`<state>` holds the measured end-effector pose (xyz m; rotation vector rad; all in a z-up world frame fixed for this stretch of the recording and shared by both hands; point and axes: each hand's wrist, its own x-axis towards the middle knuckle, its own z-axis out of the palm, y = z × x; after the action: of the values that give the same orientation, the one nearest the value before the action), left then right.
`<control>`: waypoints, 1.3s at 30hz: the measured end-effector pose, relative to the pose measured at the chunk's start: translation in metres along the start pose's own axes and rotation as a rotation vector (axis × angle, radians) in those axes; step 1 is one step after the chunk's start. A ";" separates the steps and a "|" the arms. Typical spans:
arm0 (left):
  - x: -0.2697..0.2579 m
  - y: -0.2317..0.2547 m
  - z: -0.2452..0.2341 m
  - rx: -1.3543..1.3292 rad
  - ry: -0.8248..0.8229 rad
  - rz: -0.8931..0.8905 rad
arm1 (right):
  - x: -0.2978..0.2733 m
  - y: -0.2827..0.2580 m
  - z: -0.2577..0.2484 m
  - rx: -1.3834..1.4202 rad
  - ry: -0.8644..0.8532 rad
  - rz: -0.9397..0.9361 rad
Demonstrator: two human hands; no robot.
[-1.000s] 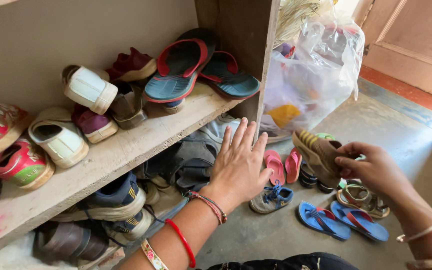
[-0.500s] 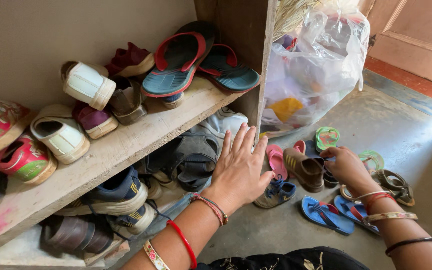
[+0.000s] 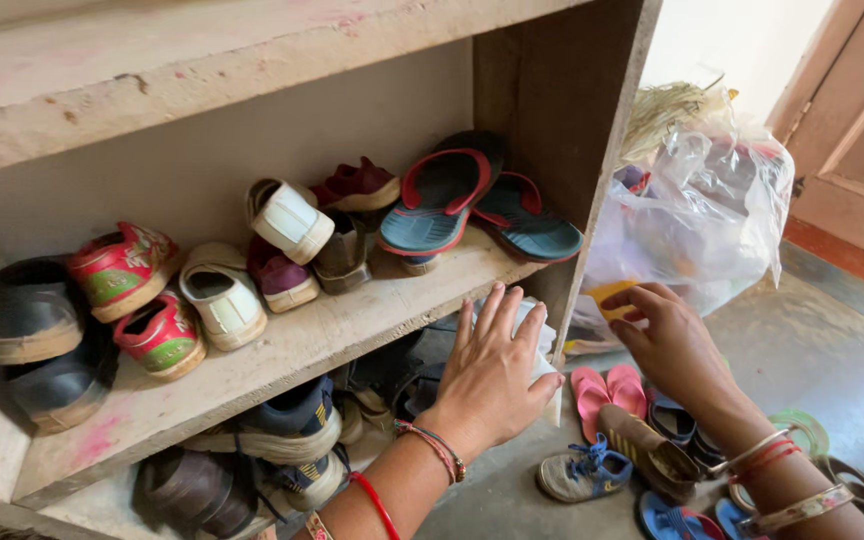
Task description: The person wipes the top of a wooden shoe rack with a cloth, then removes various shoes and sandals from the shelves and places them on the floor.
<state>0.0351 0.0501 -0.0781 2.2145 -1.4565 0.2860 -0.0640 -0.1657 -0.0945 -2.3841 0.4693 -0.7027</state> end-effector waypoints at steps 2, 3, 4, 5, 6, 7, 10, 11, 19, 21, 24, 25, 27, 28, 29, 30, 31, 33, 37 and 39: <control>0.002 -0.011 -0.006 -0.023 -0.024 -0.078 | 0.011 -0.031 0.004 0.060 0.005 -0.073; 0.002 -0.017 -0.008 -0.012 -0.031 -0.110 | 0.017 -0.046 0.006 0.086 -0.016 -0.032; 0.003 -0.024 -0.009 -0.002 -0.041 -0.143 | 0.021 -0.059 0.011 0.113 -0.040 0.013; 0.003 -0.030 -0.010 0.007 -0.051 -0.176 | 0.026 -0.070 0.015 0.139 -0.063 0.057; 0.002 -0.037 -0.010 0.024 -0.057 -0.196 | 0.033 -0.082 0.022 0.185 -0.112 0.093; 0.002 -0.044 -0.009 0.040 -0.062 -0.216 | 0.041 -0.092 0.029 0.232 -0.162 0.129; 0.003 -0.066 -0.006 0.091 -0.085 -0.278 | 0.064 -0.114 0.048 0.555 -0.253 0.127; 0.003 -0.073 -0.005 0.108 -0.094 -0.298 | 0.070 -0.119 0.055 0.694 -0.272 0.110; 0.007 -0.108 -0.005 0.048 -0.318 -0.312 | 0.101 -0.122 0.098 1.208 -0.347 0.440; 0.008 -0.109 -0.008 0.052 -0.369 -0.316 | 0.107 -0.122 0.107 1.273 -0.373 0.464; 0.009 -0.106 -0.008 0.059 -0.378 -0.319 | 0.111 -0.120 0.117 1.321 -0.385 0.478; 0.009 -0.106 -0.008 0.053 -0.373 -0.319 | 0.113 -0.119 0.118 1.346 -0.388 0.483; 0.008 -0.106 -0.008 0.042 -0.364 -0.325 | 0.113 -0.118 0.121 1.408 -0.378 0.487; 0.008 -0.106 -0.008 0.037 -0.360 -0.330 | 0.112 -0.117 0.121 1.445 -0.365 0.483; 0.008 -0.106 -0.008 0.033 -0.356 -0.334 | 0.111 -0.117 0.119 1.481 -0.351 0.480; 0.008 -0.106 -0.008 0.037 -0.350 -0.329 | 0.109 -0.116 0.117 1.495 -0.345 0.459; 0.009 -0.106 -0.008 0.040 -0.345 -0.324 | 0.105 -0.114 0.114 1.510 -0.339 0.438; 0.008 -0.107 -0.007 0.056 -0.330 -0.316 | 0.092 -0.111 0.107 1.506 -0.353 0.385; 0.007 -0.107 -0.004 0.065 -0.284 -0.315 | 0.056 -0.095 0.077 1.442 -0.401 0.294; 0.006 -0.106 -0.005 0.067 -0.273 -0.317 | 0.035 -0.083 0.057 1.402 -0.382 0.289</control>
<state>0.1340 0.0815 -0.0999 2.5733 -1.2090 -0.0771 0.0099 -0.0944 -0.0673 -1.0354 0.0573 -0.2354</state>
